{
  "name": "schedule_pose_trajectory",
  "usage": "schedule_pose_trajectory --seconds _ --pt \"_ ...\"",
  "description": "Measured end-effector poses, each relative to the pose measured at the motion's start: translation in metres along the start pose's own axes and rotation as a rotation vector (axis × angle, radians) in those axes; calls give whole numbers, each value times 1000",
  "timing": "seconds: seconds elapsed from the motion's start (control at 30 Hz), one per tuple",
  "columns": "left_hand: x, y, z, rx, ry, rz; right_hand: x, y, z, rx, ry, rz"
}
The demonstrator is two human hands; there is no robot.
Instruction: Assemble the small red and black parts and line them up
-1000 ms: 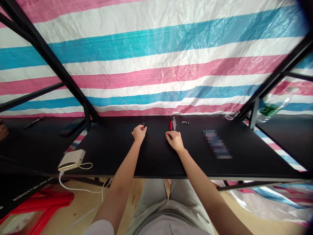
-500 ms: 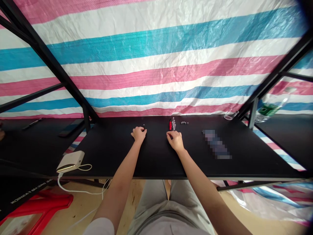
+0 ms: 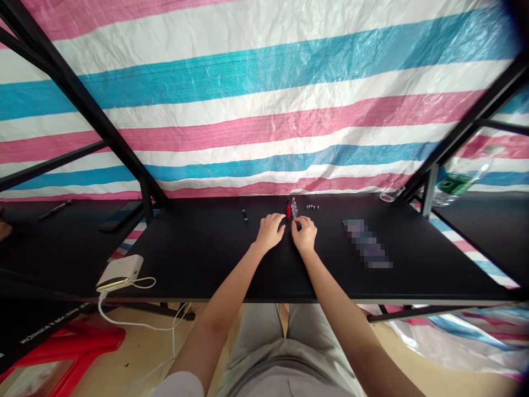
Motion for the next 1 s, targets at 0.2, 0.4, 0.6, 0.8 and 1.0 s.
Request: schedule_pose_trajectory --seconds 0.2,0.4,0.6,0.8,1.0 --pt "22 -8 16 -71 73 48 11 -9 -2 11 64 -20" --pt "25 -2 23 -143 29 8 18 -14 -3 11 114 -40" --pt "26 12 27 -282 -95 -103 21 -13 -4 -19 150 -78" --pt "16 26 9 -307 -305 -287 24 -14 -4 -20 163 -117" --pt "6 32 -25 -417 -575 -484 24 -13 -4 -30 165 -120"
Point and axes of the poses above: each hand's wrist, its own z-axis towards the middle knuckle, its own x-axis out of the palm, y = z × x, the point moved 3 cm from there along z, towards the middle knuckle, and after that the axes turned 10 degrees about x, right-handed, at the moved point
